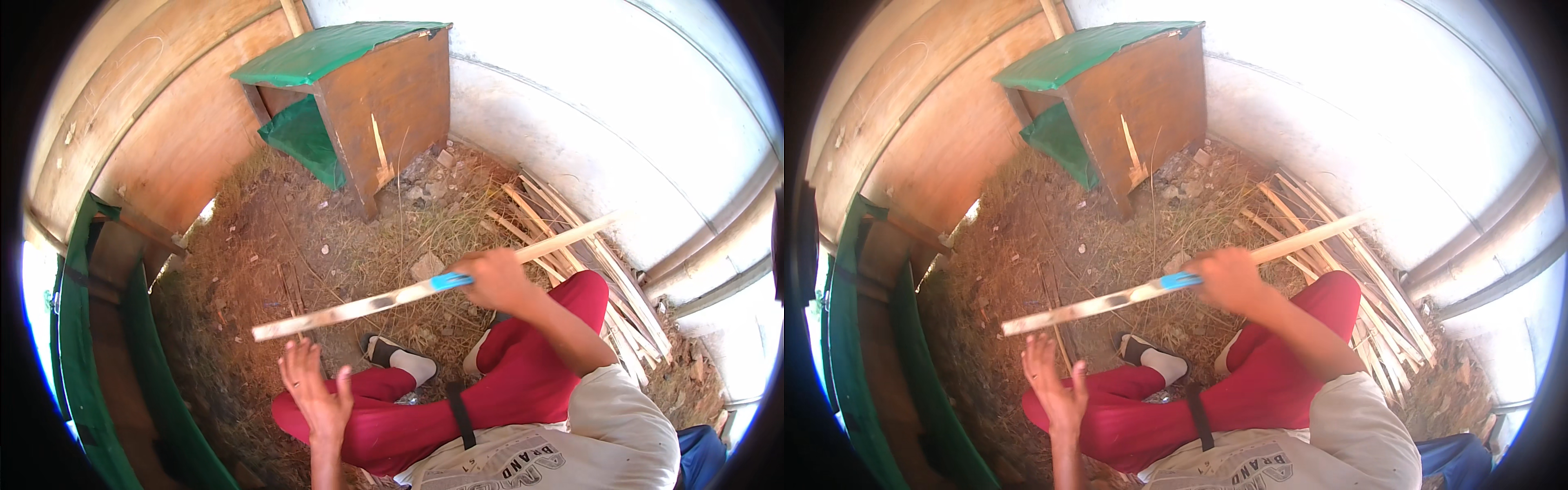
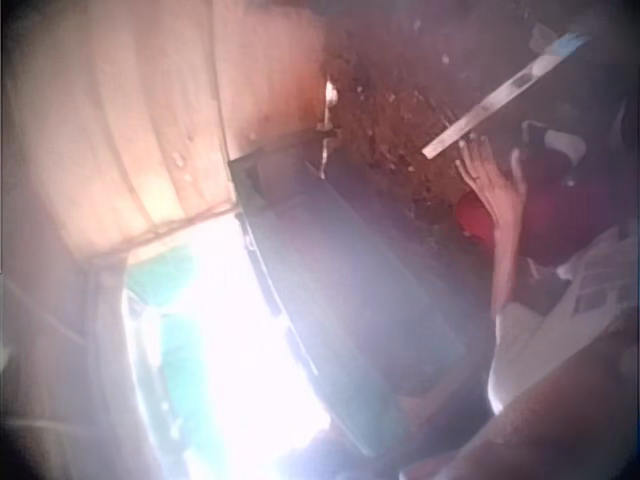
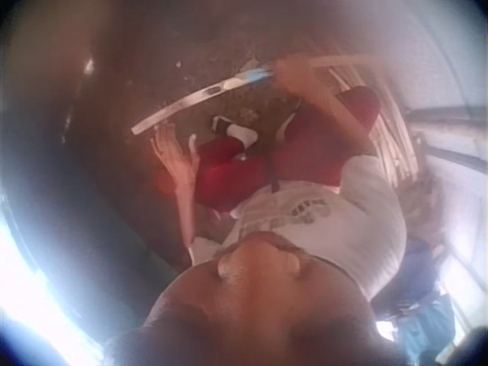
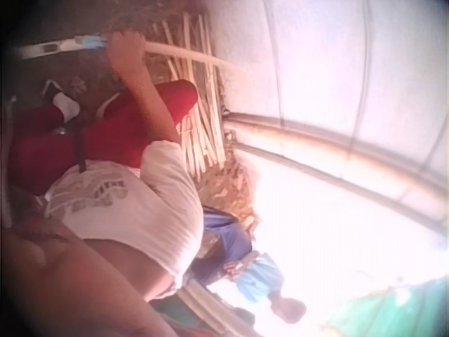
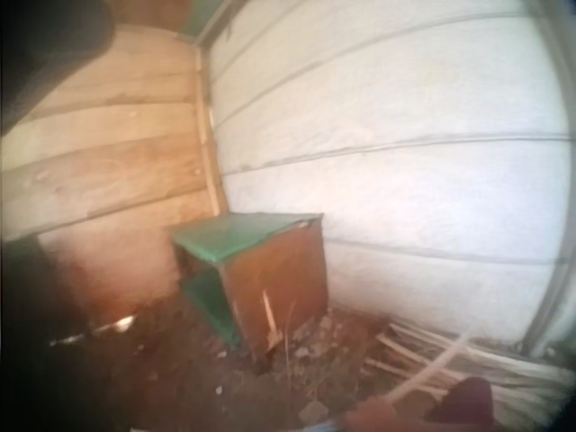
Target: The person sits on the ground and uses a utility knife to shave thin strips off a long bamboo stick. They repeatedly rotate the stick and scrape along its length, producing wood shavings that fall onto the floor.
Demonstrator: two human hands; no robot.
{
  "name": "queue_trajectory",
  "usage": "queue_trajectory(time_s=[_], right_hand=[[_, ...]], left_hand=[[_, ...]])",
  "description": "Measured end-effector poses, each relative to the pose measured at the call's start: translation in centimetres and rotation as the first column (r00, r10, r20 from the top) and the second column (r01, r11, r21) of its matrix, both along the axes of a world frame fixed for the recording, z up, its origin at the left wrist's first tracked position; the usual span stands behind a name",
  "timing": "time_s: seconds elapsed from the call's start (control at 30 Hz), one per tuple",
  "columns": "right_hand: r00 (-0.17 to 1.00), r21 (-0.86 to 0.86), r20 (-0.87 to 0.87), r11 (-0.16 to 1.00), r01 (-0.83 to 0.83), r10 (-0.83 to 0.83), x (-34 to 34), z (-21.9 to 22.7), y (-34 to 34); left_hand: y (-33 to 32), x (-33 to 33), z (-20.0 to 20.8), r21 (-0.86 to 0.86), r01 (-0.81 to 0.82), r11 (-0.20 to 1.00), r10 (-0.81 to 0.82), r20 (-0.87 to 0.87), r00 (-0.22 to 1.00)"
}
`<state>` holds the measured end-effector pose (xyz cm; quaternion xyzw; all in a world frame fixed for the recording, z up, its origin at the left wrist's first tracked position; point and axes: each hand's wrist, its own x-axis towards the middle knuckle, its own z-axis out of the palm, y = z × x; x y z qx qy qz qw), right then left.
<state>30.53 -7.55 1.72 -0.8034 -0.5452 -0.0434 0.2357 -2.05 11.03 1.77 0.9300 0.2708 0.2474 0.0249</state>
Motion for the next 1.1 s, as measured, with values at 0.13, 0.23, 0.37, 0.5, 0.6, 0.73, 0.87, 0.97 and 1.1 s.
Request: queue_trajectory(time_s=[0.13,0.23,0.37,0.5,0.6,0.73,0.87,0.97,1.1], right_hand=[[0.996,-0.103,-0.02,0.991,-0.085,0.083,-3.5,1.2,3.1],[0.989,-0.106,-0.02,0.983,-0.147,0.145,-4.9,0.4,4.3],[0.973,-0.043,-0.036,0.972,-0.231,0.229,-6.6,-0.1,5.2],[0.963,0.033,-0.01,0.963,-0.269,0.269,-7.9,-0.9,5.7],[0.957,0.257,0.065,0.922,-0.289,0.282,-8.4,-0.8,5.6],[0.99,0.649,-0.062,0.759,-0.055,0.124,-6.0,-1.7,3.7],[0.824,0.484,-0.555,0.762,0.429,-0.111,-1.0,-3.7,1.1],[0.494,0.245,-0.861,0.753,0.61,-0.12,1.5,-6.0,0.6],[0.223,0.259,-0.964,0.711,0.653,0.146,1.8,-7.3,1.0]], left_hand=[[-0.7,2.9,0.8,0.086,0.082,0.993,-0.075,-0.084,0.994],[-0.1,3.0,0.6,0.112,0.087,0.99,-0.08,-0.065,0.995],[1.5,0.1,-2.1,-0.193,0.048,0.98,-0.026,0.115,0.993],[0.5,-1.3,-1.7,-0.406,-0.054,0.912,0.143,0.192,0.971],[0.3,-2.4,-2.0,-0.509,-0.08,0.857,0.242,0.262,0.934],[0.8,-4.1,-2.4,-0.532,-0.171,0.829,0.347,0.249,0.904],[1.0,-4.3,-3.1,-0.522,-0.14,0.842,0.351,0.331,0.876],[1.7,-3.6,-4.8,-0.577,-0.124,0.807,0.374,0.339,0.863],[0.4,-0.5,-3.5,-0.654,-0.087,0.752,0.392,0.337,0.856]])
